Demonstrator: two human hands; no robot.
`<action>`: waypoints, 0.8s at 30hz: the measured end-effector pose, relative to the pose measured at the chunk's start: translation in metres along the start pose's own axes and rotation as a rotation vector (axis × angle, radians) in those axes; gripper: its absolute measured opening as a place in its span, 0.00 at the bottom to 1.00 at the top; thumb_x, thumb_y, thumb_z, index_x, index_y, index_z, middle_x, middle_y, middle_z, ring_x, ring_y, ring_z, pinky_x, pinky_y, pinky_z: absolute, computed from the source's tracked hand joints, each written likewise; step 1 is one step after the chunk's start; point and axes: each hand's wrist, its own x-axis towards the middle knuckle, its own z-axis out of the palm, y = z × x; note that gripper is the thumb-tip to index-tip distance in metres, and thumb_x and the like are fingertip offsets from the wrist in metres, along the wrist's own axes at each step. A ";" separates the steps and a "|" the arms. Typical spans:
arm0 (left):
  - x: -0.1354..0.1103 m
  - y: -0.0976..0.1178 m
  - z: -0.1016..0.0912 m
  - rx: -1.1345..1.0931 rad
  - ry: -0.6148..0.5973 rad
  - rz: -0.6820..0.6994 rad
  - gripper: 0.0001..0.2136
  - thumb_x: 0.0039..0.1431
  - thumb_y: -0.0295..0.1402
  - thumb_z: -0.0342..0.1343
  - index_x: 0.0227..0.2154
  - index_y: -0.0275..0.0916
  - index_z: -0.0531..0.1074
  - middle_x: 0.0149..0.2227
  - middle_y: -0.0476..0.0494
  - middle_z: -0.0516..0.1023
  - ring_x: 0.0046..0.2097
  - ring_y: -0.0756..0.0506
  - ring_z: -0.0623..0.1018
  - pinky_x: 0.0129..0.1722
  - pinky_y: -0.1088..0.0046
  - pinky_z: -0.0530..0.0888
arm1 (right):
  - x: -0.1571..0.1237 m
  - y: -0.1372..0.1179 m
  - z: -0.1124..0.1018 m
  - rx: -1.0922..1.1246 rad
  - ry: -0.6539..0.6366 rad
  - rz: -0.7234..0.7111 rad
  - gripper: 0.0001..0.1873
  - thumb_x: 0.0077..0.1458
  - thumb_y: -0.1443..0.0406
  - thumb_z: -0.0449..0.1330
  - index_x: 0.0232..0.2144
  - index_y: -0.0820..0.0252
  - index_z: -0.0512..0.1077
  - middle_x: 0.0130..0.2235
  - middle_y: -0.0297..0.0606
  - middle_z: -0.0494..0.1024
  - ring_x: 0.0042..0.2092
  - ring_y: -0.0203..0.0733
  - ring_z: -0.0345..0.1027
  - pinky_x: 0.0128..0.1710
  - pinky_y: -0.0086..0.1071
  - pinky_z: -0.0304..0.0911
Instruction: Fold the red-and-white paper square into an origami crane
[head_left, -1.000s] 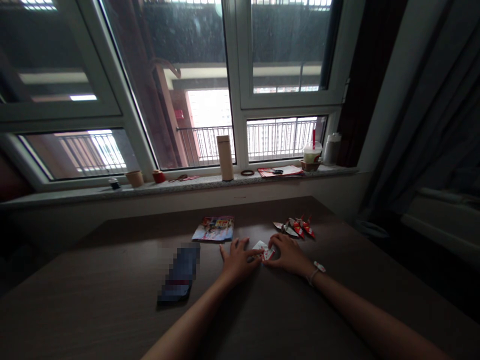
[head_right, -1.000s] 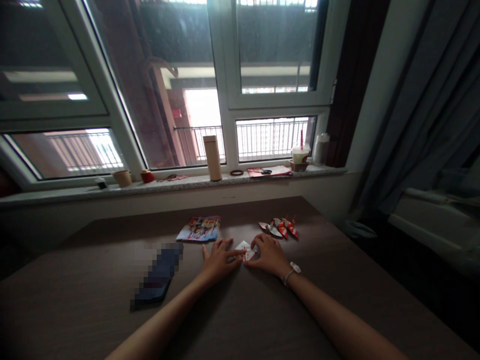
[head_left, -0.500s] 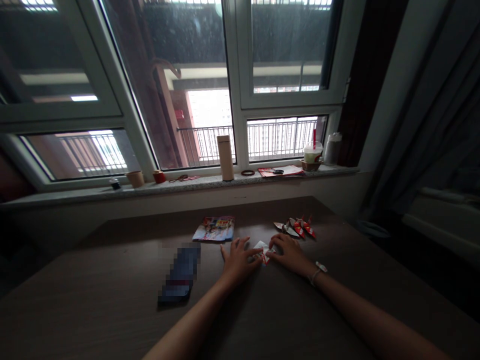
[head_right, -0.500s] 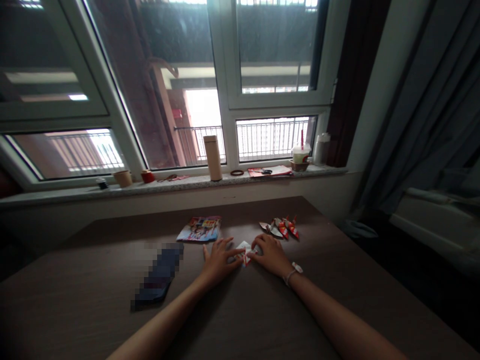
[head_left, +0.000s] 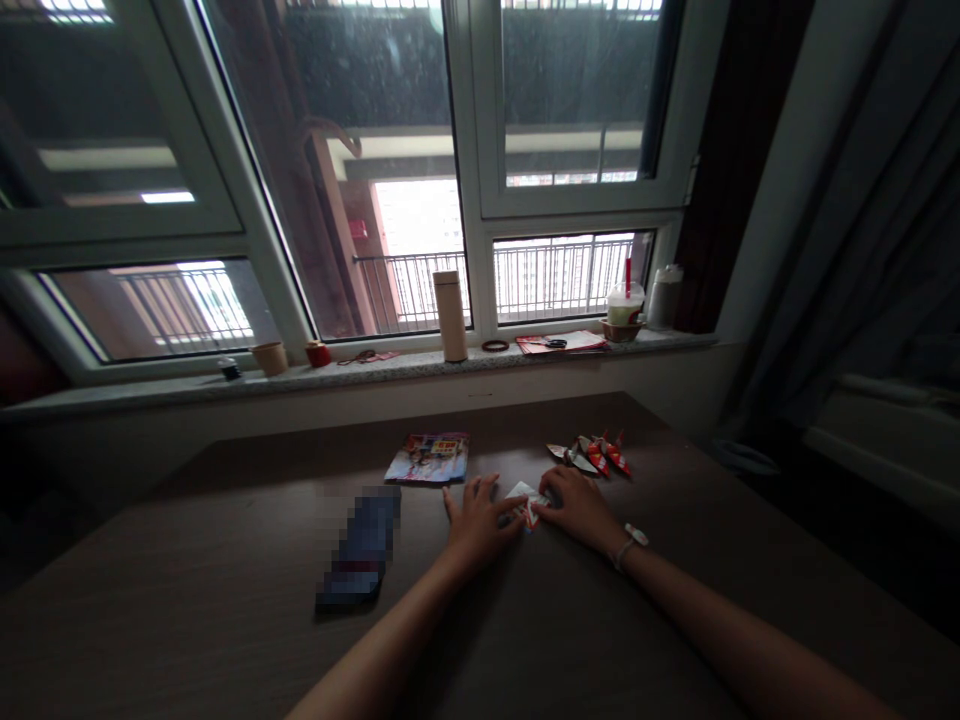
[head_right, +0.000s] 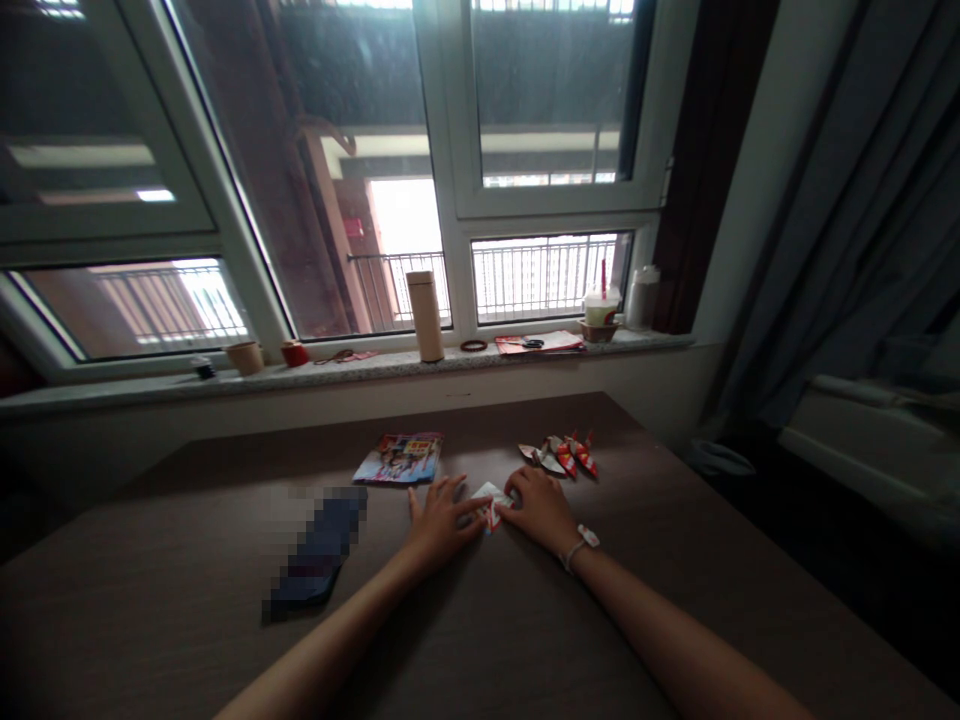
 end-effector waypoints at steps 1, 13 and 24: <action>0.000 0.000 0.000 -0.001 -0.004 -0.005 0.17 0.59 0.51 0.52 0.52 0.67 0.71 0.67 0.48 0.57 0.68 0.30 0.53 0.60 0.31 0.35 | 0.000 -0.001 0.000 -0.016 0.009 -0.001 0.11 0.54 0.56 0.62 0.36 0.55 0.73 0.43 0.37 0.75 0.50 0.46 0.66 0.50 0.38 0.57; 0.003 -0.001 -0.004 -0.032 -0.072 -0.029 0.18 0.59 0.53 0.51 0.52 0.67 0.70 0.68 0.50 0.55 0.69 0.29 0.50 0.60 0.29 0.37 | 0.009 -0.005 0.000 -0.160 0.042 -0.010 0.07 0.58 0.59 0.58 0.32 0.55 0.73 0.41 0.39 0.77 0.47 0.47 0.68 0.44 0.37 0.60; 0.004 -0.001 -0.004 -0.028 -0.078 -0.029 0.18 0.59 0.53 0.50 0.52 0.67 0.70 0.68 0.47 0.55 0.69 0.30 0.50 0.59 0.29 0.36 | 0.013 -0.004 0.005 -0.186 0.069 0.006 0.07 0.60 0.62 0.56 0.33 0.56 0.73 0.41 0.39 0.76 0.47 0.47 0.66 0.44 0.37 0.59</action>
